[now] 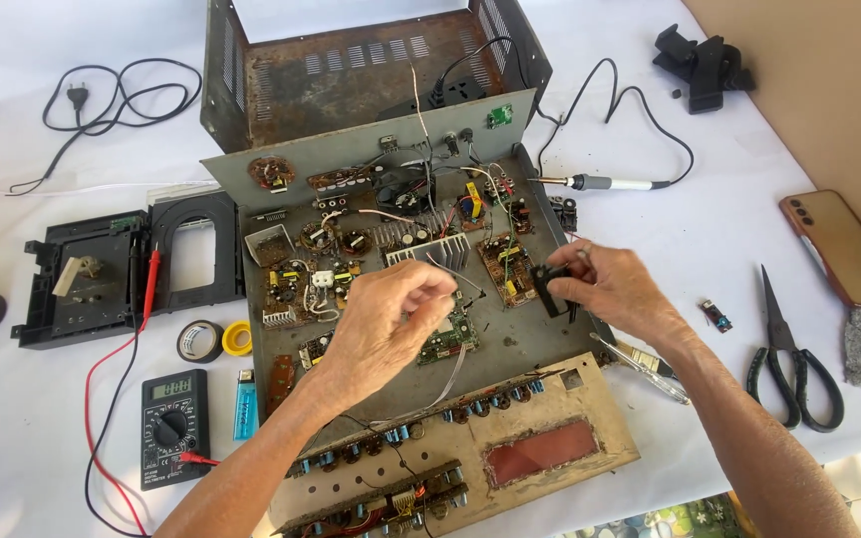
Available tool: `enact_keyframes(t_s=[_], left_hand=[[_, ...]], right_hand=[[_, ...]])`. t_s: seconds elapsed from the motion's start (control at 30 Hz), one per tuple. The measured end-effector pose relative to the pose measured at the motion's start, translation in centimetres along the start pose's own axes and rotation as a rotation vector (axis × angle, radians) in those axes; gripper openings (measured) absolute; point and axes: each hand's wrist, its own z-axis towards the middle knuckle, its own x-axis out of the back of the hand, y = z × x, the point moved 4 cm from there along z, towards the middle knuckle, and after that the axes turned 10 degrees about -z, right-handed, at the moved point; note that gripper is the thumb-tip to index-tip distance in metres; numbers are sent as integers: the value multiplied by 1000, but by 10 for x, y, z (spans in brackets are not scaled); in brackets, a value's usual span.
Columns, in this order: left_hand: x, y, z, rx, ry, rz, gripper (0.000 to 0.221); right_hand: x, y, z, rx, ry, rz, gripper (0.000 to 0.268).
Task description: Repairing an electronic device by splicing and insulating internal wiring with electrical tape.
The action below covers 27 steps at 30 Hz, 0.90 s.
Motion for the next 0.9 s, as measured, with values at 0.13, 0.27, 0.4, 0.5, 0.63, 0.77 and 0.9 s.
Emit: enact_keyframes(t_s=[0.13,0.27,0.4,0.5,0.63,0.77,0.9], left_hand=[[9,-15,-9,70,-3,55,8],[-5,3,-2,127,-26,-9,40],[-33,14,18,299,-101,-311,79],[-56,-6,18,389,-87,-817,68],[-37,-22,14,394,121,-947,30],[2,-30,10,380,354,-970,20],[17,-25,10,283,408,-981,27]], right_hand=[[-5,9,9,-45,-49,31,36],[11,-28,-4,12,-54,213,38],[13,-84,-22,191,-149,359,48],[15,-110,-23,433,-85,196,35],[24,-102,-17,428,-83,149,51],[-6,2,33,401,255,-547,34],[-39,-20,23,146,-23,-884,52]])
